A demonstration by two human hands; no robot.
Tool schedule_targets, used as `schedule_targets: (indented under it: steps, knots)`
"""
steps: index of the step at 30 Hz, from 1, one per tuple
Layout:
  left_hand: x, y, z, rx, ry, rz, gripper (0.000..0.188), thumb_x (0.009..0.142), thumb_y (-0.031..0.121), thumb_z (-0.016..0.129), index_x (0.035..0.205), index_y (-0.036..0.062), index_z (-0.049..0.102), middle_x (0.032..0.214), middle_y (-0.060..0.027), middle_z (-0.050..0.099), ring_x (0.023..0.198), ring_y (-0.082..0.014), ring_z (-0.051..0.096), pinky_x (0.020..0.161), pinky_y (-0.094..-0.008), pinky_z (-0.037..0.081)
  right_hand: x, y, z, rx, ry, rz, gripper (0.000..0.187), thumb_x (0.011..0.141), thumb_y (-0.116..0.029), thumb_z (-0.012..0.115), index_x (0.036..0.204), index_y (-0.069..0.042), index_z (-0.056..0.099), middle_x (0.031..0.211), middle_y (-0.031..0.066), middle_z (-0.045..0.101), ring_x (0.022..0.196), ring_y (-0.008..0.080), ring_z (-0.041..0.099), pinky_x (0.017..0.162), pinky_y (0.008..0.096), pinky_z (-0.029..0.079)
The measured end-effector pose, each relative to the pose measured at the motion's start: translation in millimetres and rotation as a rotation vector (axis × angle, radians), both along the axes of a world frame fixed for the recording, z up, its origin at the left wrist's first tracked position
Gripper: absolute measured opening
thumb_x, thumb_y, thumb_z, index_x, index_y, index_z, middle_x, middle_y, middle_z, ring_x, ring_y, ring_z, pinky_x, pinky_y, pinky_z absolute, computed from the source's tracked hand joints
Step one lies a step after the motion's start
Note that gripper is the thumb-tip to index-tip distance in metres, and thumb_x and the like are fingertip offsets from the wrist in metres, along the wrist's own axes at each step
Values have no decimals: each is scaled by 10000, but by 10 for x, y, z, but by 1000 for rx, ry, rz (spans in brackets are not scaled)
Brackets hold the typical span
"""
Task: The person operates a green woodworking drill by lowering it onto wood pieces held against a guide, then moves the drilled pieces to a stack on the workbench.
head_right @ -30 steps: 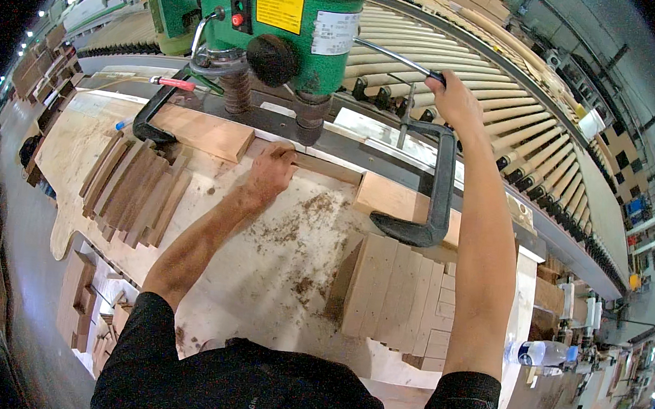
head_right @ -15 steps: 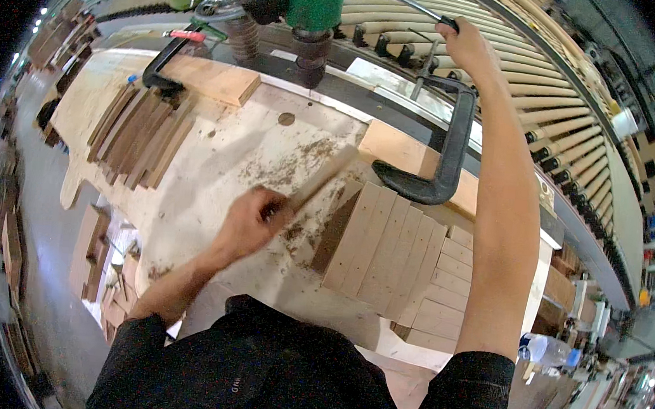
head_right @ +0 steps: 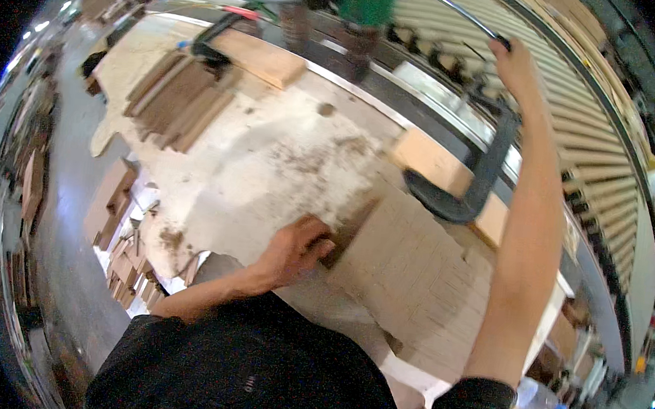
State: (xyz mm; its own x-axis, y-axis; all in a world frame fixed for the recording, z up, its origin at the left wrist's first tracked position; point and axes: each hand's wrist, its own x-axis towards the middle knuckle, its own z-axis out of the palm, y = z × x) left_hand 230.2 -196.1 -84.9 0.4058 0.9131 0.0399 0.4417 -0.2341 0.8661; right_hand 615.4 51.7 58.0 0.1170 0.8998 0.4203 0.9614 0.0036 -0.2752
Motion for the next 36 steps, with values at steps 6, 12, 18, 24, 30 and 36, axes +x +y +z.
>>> schedule_targets:
  steps: [6, 12, 18, 24, 30, 36]
  knots:
    - [-849, 1006, 12, 510, 227, 265, 260, 810, 213, 657, 1018, 58, 658, 989, -163, 613, 991, -339, 560, 842, -435, 466, 0, -185, 79, -62, -35, -17, 504, 948, -454, 463, 1089, 17, 576, 1019, 261, 621, 970, 428, 585, 812, 459, 442]
    - [-2011, 2080, 444, 744, 733, 735, 297, 774, 161, 652, 1061, 88, 637, 1109, -163, 564, 1058, -352, 509, 895, -455, 415, 337, -153, -160, 122, -179, -23, 565, 960, -484, 427, 1231, 4, 513, 1087, 261, 603, 1011, 415, 582, 822, 451, 449]
    - [-2532, 2310, 461, 614, 854, 761, 285, 783, 229, 641, 1021, 73, 634, 1024, -175, 591, 1031, -361, 540, 870, -464, 429, 52, -194, -3, -86, -92, -141, 574, 965, -433, 442, 1288, 40, 475, 944, 195, 617, 858, 348, 591, 761, 410, 444]
    - [-2124, 2218, 673, 781, 539, 573, 251, 743, 180, 658, 972, 75, 658, 1000, -172, 619, 939, -351, 588, 811, -456, 456, -119, -174, 33, -37, -126, -117, 612, 943, -480, 466, 1273, 34, 486, 972, 238, 634, 940, 406, 602, 782, 452, 445]
    - [-652, 2386, 58, 856, 255, -48, 194, 708, 79, 651, 896, 115, 682, 948, -82, 628, 921, -302, 589, 823, -412, 459, -243, -334, 166, -79, -43, -185, 475, 941, -440, 480, 1107, 1, 538, 978, 285, 606, 964, 468, 567, 795, 491, 430]
    - [39, 2649, -360, 704, 312, -216, 227, 744, 139, 628, 961, 162, 689, 1011, -49, 608, 1050, -273, 551, 920, -434, 401, -310, -401, 205, -144, -58, -237, 432, 945, -463, 462, 1038, -47, 530, 986, 233, 631, 958, 434, 589, 764, 515, 440]
